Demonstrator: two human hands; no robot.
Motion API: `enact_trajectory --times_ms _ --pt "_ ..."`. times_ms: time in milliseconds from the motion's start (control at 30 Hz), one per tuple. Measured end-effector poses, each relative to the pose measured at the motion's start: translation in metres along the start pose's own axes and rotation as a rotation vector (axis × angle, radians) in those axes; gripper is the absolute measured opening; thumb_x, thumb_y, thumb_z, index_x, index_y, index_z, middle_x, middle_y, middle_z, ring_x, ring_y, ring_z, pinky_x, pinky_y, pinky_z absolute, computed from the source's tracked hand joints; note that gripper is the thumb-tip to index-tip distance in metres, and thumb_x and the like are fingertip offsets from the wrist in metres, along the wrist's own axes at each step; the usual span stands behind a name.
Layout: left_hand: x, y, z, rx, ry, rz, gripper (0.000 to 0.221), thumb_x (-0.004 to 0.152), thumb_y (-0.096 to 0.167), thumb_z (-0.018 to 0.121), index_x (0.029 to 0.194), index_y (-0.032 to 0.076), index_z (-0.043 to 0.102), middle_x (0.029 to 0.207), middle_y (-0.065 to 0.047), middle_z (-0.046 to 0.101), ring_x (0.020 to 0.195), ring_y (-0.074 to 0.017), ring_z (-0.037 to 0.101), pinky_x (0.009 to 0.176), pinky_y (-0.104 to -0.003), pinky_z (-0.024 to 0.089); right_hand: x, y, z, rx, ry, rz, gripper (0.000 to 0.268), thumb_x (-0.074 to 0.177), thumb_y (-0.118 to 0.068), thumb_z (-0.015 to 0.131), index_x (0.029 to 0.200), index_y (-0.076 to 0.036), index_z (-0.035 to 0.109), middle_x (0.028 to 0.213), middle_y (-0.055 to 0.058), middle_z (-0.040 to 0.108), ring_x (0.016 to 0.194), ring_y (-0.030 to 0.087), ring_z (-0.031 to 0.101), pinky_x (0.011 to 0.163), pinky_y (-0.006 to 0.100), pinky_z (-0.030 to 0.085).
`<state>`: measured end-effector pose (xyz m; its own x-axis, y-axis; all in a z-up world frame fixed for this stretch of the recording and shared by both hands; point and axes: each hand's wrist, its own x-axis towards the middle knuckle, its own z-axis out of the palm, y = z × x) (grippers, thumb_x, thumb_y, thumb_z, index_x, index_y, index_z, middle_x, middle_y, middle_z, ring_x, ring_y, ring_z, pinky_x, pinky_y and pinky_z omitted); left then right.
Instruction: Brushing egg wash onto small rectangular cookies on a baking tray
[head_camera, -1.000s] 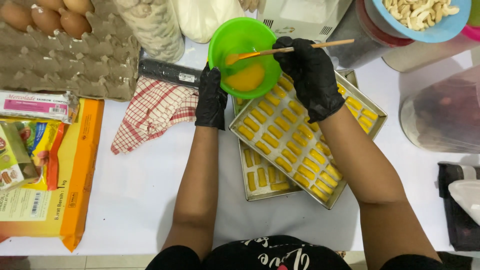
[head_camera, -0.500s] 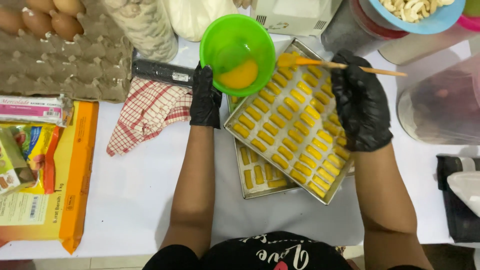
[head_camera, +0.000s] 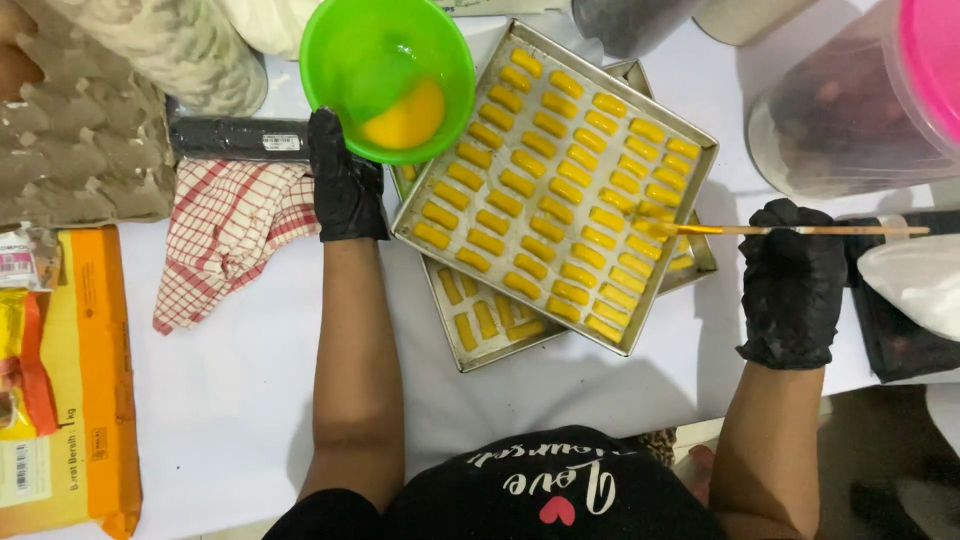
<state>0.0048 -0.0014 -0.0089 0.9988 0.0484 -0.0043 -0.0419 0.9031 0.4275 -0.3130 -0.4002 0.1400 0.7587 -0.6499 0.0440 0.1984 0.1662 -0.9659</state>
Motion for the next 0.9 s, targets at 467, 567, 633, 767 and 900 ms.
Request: enact_trajectory --times_ms 467,567,633,767,900 --pt "0.008 -0.009 -0.026 -0.01 0.003 0.017 0.028 0.098 0.021 0.077 0.126 0.02 0.072 0.136 -0.002 0.068 0.127 -0.0178 0.062 0.112 -0.041 0.053 -0.004 0.018 -0.002 0.019 0.023 0.027 0.014 0.086 -0.011 0.066 0.099 -0.014 0.061 0.102 0.005 0.065 0.095 0.019 0.062 0.077 0.028 0.047" --pt "0.008 -0.008 -0.021 -0.015 0.018 0.016 0.026 0.098 0.02 0.076 0.124 0.02 0.072 0.131 -0.002 0.071 0.124 -0.0176 0.064 0.109 -0.04 0.054 -0.008 0.017 0.0 0.024 0.029 0.009 0.014 0.086 -0.005 0.062 0.092 -0.016 0.057 0.101 0.003 0.064 0.095 0.02 0.061 0.081 0.029 0.048" --pt "0.009 -0.008 -0.018 -0.028 0.012 0.004 0.026 0.098 0.02 0.075 0.123 0.018 0.072 0.13 -0.004 0.072 0.123 -0.0193 0.065 0.109 -0.041 0.054 -0.008 0.018 0.001 0.048 0.045 0.01 0.013 0.086 -0.006 0.063 0.09 -0.018 0.057 0.1 0.001 0.063 0.094 0.019 0.06 0.08 0.029 0.047" --pt "0.012 -0.012 -0.034 -0.013 0.0 0.024 0.028 0.099 0.022 0.073 0.127 0.018 0.071 0.134 -0.002 0.069 0.127 -0.0183 0.062 0.112 -0.041 0.051 -0.005 0.017 0.008 -0.004 0.0 -0.052 0.014 0.084 -0.006 0.061 0.086 -0.014 0.05 0.085 0.004 0.051 0.083 0.019 0.054 0.074 0.029 0.043" --pt "0.006 -0.007 -0.019 -0.025 0.097 -0.008 0.029 0.095 0.02 0.078 0.123 0.019 0.074 0.13 -0.003 0.072 0.121 -0.0178 0.067 0.107 -0.04 0.057 -0.008 0.019 0.009 0.037 0.051 -0.052 0.02 0.08 0.004 0.058 0.092 -0.012 0.054 0.092 0.006 0.058 0.086 0.022 0.057 0.076 0.03 0.046"
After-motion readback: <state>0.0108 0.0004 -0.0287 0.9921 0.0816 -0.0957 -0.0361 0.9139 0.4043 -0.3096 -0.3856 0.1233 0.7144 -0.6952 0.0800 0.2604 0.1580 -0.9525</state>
